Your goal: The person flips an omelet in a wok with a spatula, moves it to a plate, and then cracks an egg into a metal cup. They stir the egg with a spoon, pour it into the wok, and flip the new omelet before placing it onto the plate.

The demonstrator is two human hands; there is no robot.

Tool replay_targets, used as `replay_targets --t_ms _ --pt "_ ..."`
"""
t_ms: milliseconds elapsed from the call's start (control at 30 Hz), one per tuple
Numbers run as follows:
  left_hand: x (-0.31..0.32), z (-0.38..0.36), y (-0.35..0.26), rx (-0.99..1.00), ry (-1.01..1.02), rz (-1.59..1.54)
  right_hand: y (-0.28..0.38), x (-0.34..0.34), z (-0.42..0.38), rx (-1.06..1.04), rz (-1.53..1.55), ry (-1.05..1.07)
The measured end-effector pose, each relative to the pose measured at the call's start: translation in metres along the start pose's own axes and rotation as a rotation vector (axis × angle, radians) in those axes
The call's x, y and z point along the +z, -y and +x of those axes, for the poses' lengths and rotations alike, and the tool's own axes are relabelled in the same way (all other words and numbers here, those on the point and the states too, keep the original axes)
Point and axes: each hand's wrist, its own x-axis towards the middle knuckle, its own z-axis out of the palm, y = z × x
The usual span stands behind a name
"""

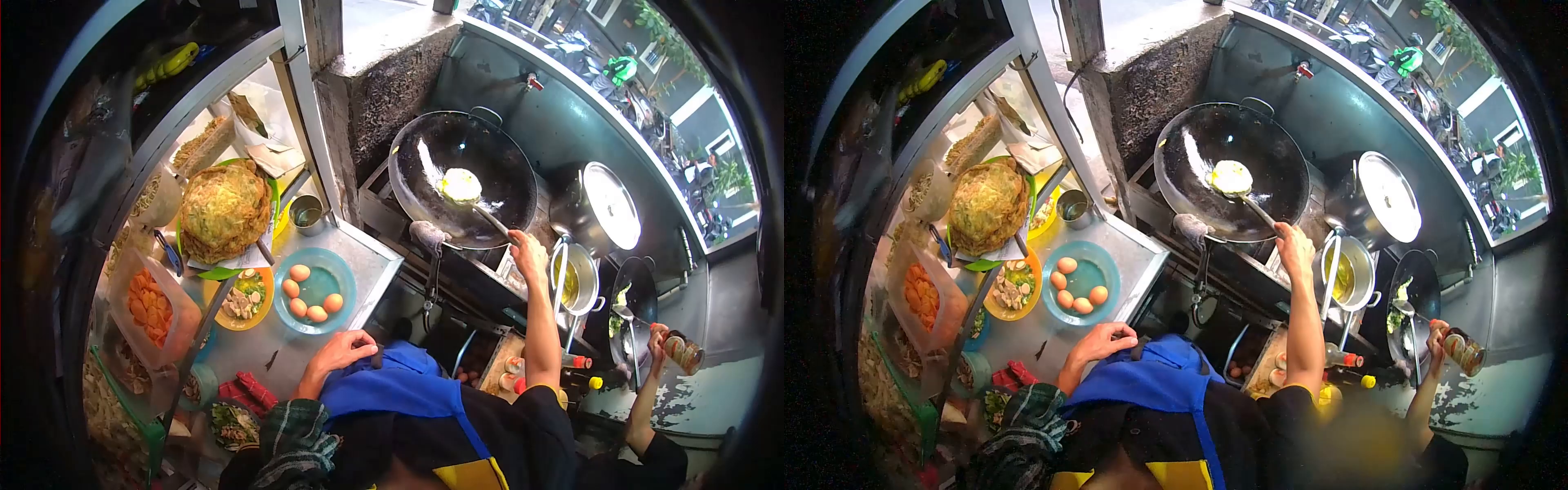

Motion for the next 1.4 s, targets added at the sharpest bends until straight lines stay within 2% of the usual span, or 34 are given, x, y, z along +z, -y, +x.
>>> replay_targets --t_ms 100,167,367,567,767,867,933,1167,1400 --pt "-0.001 0.000 0.002 0.008 0.000 -0.030 -0.017 -0.007 -0.006 -0.129 -0.060 -0.095" --pt "-0.001 0.002 0.005 0.008 0.017 0.005 -0.013 -0.020 -0.008 -0.144 -0.111 -0.117" --pt "0.001 0.002 -0.002 0.049 0.067 -0.040 0.054 -0.077 0.007 -0.426 -0.734 -0.228" --pt "0.002 -0.003 -0.006 0.116 0.245 -0.057 0.113 -0.100 0.023 -0.637 -0.880 -0.268" --pt "0.004 -0.005 -0.007 0.138 0.173 -0.033 0.126 -0.093 0.031 -0.627 -0.780 -0.295" --pt "-0.001 -0.005 -0.010 0.148 0.102 -0.008 0.111 -0.078 0.039 -0.615 -0.741 -0.231" --pt "-0.004 -0.007 -0.013 0.068 0.072 0.002 0.098 -0.076 0.042 -0.604 -0.738 -0.220" --pt "-0.003 -0.007 -0.009 0.031 0.041 0.028 0.058 -0.123 0.046 -0.374 -0.815 -0.086" --pt "0.004 0.004 -0.007 0.072 0.055 -0.012 0.014 -0.131 0.064 -0.278 -0.560 0.025"
